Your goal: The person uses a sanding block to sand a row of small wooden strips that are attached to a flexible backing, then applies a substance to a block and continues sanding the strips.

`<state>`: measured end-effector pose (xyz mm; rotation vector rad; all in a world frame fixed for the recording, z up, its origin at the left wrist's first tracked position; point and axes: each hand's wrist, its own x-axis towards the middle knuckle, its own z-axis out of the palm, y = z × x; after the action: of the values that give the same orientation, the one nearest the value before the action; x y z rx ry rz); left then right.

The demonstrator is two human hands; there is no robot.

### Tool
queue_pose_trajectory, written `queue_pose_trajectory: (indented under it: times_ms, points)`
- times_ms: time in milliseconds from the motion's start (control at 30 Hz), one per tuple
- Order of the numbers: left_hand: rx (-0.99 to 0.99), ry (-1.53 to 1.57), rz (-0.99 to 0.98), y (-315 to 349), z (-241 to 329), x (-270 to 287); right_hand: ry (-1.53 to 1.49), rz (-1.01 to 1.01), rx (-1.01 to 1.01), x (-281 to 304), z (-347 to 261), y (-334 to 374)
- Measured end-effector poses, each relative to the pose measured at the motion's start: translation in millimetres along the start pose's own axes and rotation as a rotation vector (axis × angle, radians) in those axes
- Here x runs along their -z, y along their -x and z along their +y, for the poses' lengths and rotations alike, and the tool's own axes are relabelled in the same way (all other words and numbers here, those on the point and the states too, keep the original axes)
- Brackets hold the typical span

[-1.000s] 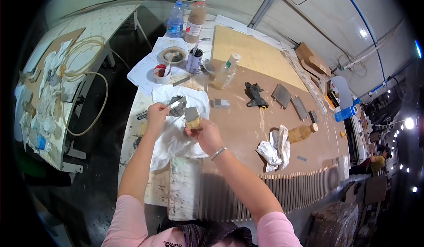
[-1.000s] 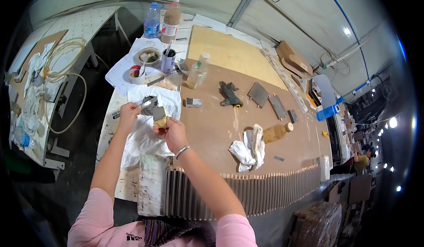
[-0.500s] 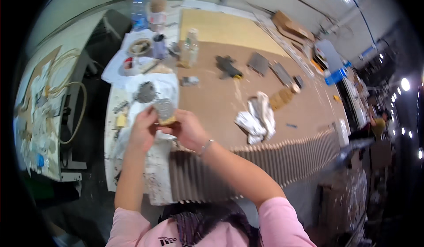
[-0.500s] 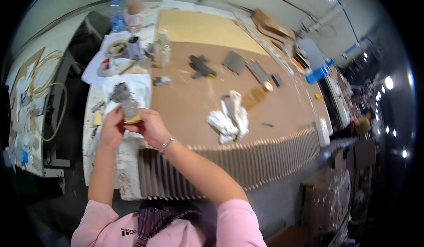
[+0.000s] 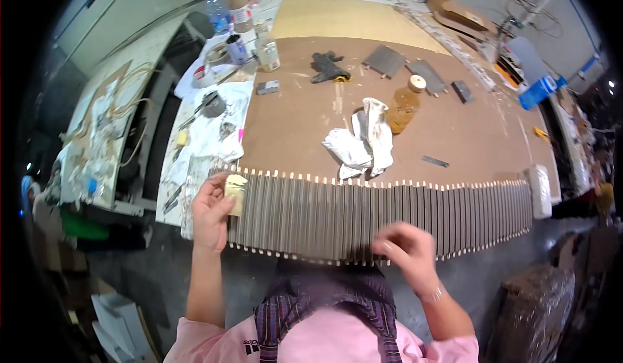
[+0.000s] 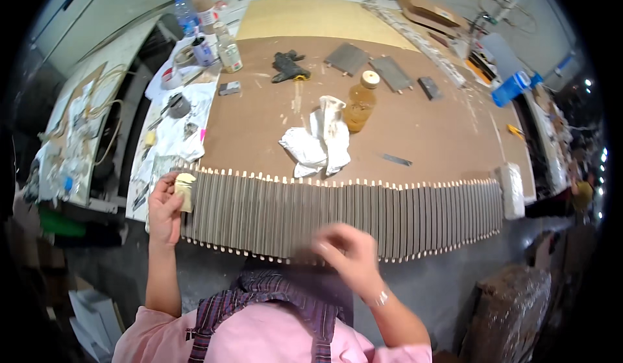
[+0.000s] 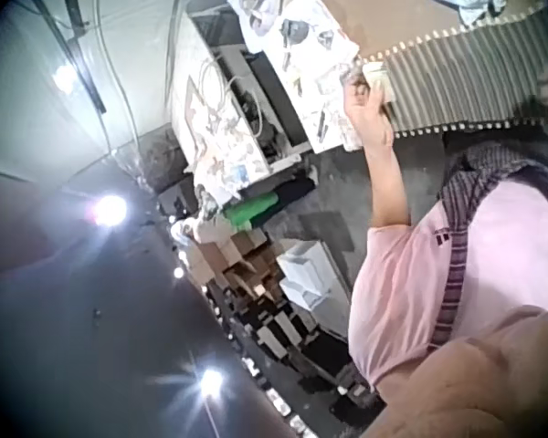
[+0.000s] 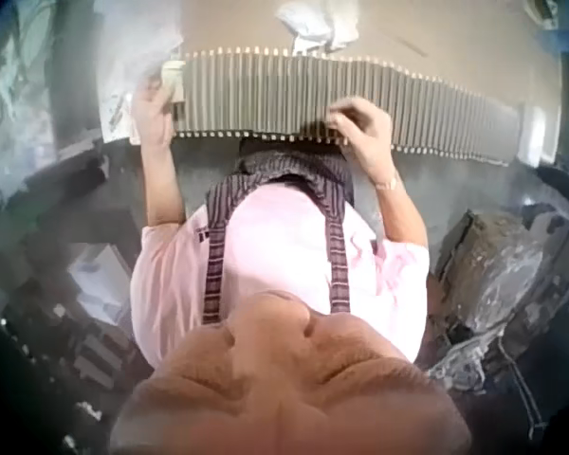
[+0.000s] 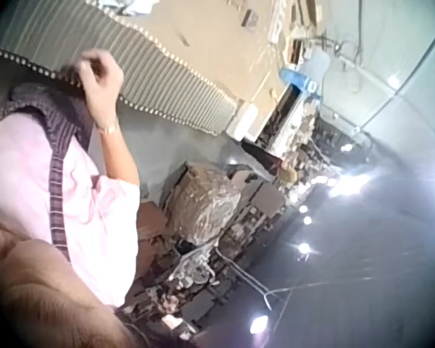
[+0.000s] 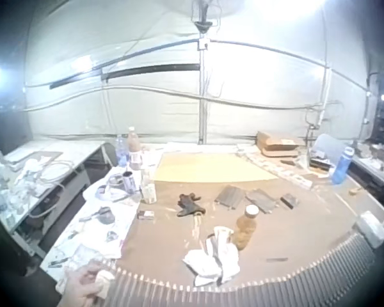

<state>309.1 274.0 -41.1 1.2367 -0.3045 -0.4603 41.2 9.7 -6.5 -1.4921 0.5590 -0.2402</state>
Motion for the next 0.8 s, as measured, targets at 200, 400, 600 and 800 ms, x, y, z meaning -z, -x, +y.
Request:
queue_pose_trajectory:
  times_ms: [200,400,600,800]
  points:
    - [-0.074,-0.563,0.114,43,-18,-69,0.526,0.464,0.301,97,62,101]
    - [-0.281,-1.118,0.083,53,-26,-111,0.57,0.519,0.247,127,115,114]
    - [-0.371,-1.261,0.051,37,-38,-136,-0.11,0.551,-0.187,136,149,120]
    - [-0.438,-1.341,0.013,11,-46,-158,-0.336,0.416,-0.269,122,157,110]
